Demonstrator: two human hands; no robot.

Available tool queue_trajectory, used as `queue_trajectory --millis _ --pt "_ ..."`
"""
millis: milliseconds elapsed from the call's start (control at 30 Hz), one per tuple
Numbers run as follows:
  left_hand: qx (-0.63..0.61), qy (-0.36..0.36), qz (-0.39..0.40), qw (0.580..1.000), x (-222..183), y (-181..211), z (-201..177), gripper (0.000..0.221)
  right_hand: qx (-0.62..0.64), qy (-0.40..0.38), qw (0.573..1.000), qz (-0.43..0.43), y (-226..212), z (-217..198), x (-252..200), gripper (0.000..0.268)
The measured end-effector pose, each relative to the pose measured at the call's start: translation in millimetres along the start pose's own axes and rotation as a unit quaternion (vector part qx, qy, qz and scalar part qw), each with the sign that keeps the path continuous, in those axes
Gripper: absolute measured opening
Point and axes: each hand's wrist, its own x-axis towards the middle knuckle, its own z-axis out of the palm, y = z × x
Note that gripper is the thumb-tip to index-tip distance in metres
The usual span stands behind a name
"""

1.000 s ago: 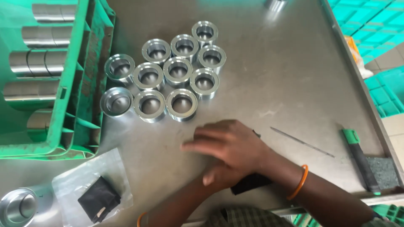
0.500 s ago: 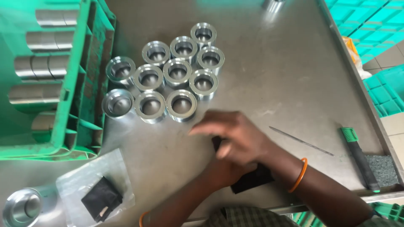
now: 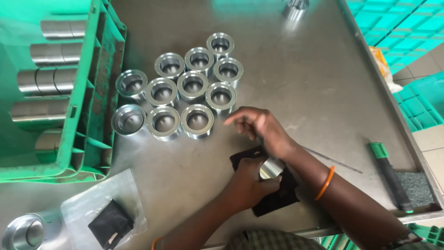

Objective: Inspecting and cleaning metal rings at a workstation using an abrasive cloth.

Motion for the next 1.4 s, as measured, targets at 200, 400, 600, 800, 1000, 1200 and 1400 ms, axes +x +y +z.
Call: queue_trajectory --millis 200,400,600,800,1000,1200,1400 --pt "0.074 0.012 0.110 0.991 -0.1 -81.9 29.1 0.035 0.045 0.012 0.998 0.035 -33.8 4.5 10.9 0.103" --pt "-0.008 -0.023 -0.048 0.999 -1.7 0.6 -0.4 0.033 -0.057 -0.014 0.998 -0.023 -3.9 0.9 2.3 0.101" --pt "-0.026 0.006 0.039 0.999 -2.7 -1.7 -1.5 0.030 -0.011 0.016 0.999 0.037 -23.2 -1.9 6.0 0.099" --pt "0.005 -0.035 -0.036 0.999 -5.3 -16.0 0.1 0.029 -0.077 -0.053 0.994 -0.055 -37.7 7.1 11.5 0.087" --pt "0.029 -0.031 0.002 0.999 -9.7 6.0 -10.9 0.037 -0.113 0.036 0.990 0.077 25.6 -18.1 -11.9 0.049" --pt "0.022 0.053 0.143 0.988 -16.4 41.7 -50.3 0.026 -0.200 0.109 0.969 0.094 -1.8 -40.3 -4.3 0.059" --pt "0.086 0.095 0.254 0.959 -17.8 51.7 -64.8 0.022 0.257 0.007 0.922 0.290 38.9 -3.5 -35.4 0.061"
